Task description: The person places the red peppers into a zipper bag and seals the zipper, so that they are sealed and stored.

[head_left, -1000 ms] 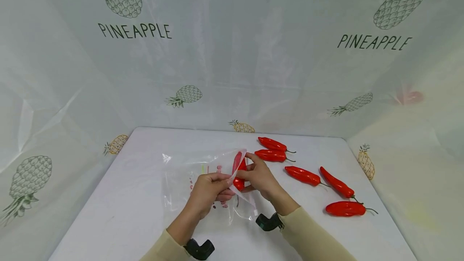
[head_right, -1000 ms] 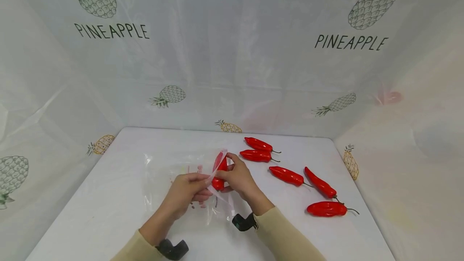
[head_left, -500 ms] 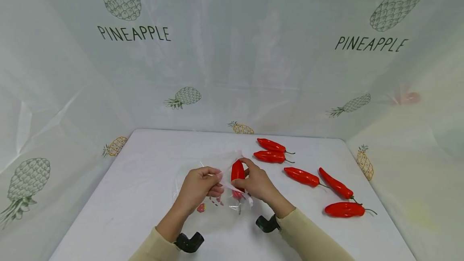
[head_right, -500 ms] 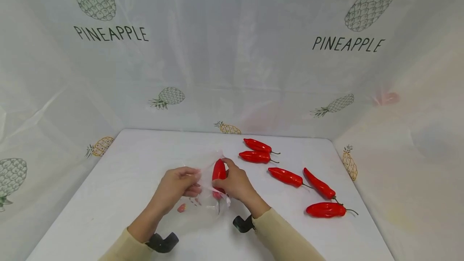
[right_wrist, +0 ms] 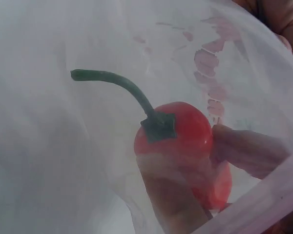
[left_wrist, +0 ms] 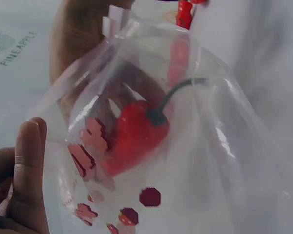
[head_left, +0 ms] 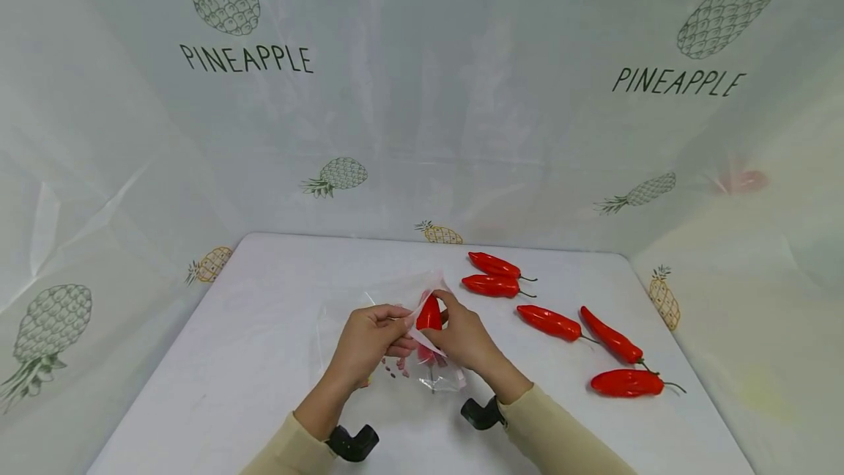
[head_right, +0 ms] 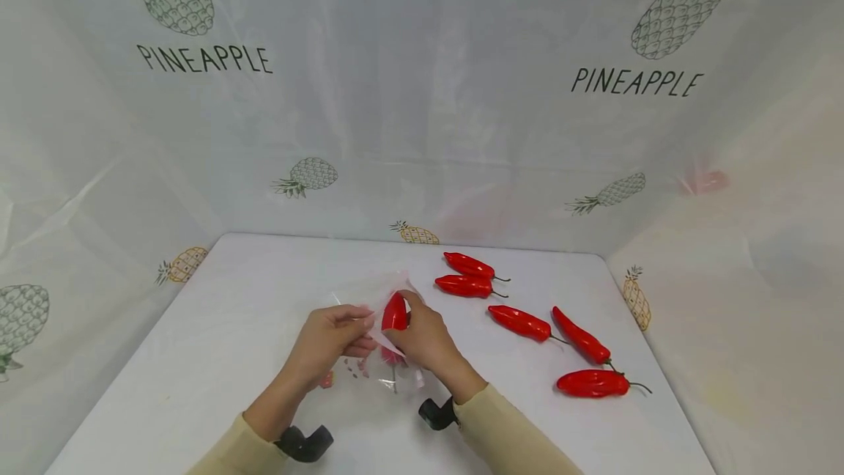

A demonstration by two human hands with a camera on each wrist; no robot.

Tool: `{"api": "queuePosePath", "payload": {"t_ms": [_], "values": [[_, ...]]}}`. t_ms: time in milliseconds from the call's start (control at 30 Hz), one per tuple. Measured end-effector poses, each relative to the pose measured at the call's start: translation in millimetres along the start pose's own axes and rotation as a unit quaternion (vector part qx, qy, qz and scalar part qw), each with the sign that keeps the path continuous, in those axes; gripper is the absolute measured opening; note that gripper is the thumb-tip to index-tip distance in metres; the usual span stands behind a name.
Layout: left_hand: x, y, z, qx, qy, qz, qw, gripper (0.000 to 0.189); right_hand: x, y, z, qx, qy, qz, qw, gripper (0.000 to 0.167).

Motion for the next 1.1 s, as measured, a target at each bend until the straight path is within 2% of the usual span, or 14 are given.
{"api": "queuePosePath", "payload": {"t_ms": [300,567,700,800,900,1100], "values": [[-2.1,1.7,4.4,-0.01,-0.01,0.003,0.9999,0.029,0.9,0,-2,-0.008,-0.002,0.005,1.0,0.081],[-4.3,5.7,5.4,0.017,0.007,-0.012,0.9998,0.032,0.5,4,2,-0.013,0.009,0.009,0.9998,0.08],[-6.4,12.1,4.3,0.026,0.015,-0.031,0.9991,0.031,-0.1,5,0,-0.01,0.008,0.014,0.9998,0.077],[-7.3,14.7,4.6,0.02,0.02,-0.04,0.9988,0.031,0.5,5,-3,-0.023,-0.001,0.018,0.9996,0.075],[-6.7,12.9,6.1,0.019,0.026,-0.034,0.9989,0.032,1.8,7,-5,-0.045,-0.003,0.019,0.9988,0.07],[-5.7,9.2,11.9,0.016,0.037,-0.025,0.9989,0.029,0.7,22,-12,-0.067,0.014,-0.027,0.9973,0.053]]}}
Point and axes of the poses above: each hand's wrist, its own x-axis away from the middle knuckle, its own y-axis out of the back of the hand, z = x × y, the point moved 7 cm from there along -x, towards the middle knuckle, and after that the axes turned 14 degrees about -z, right-handed, at the moved point
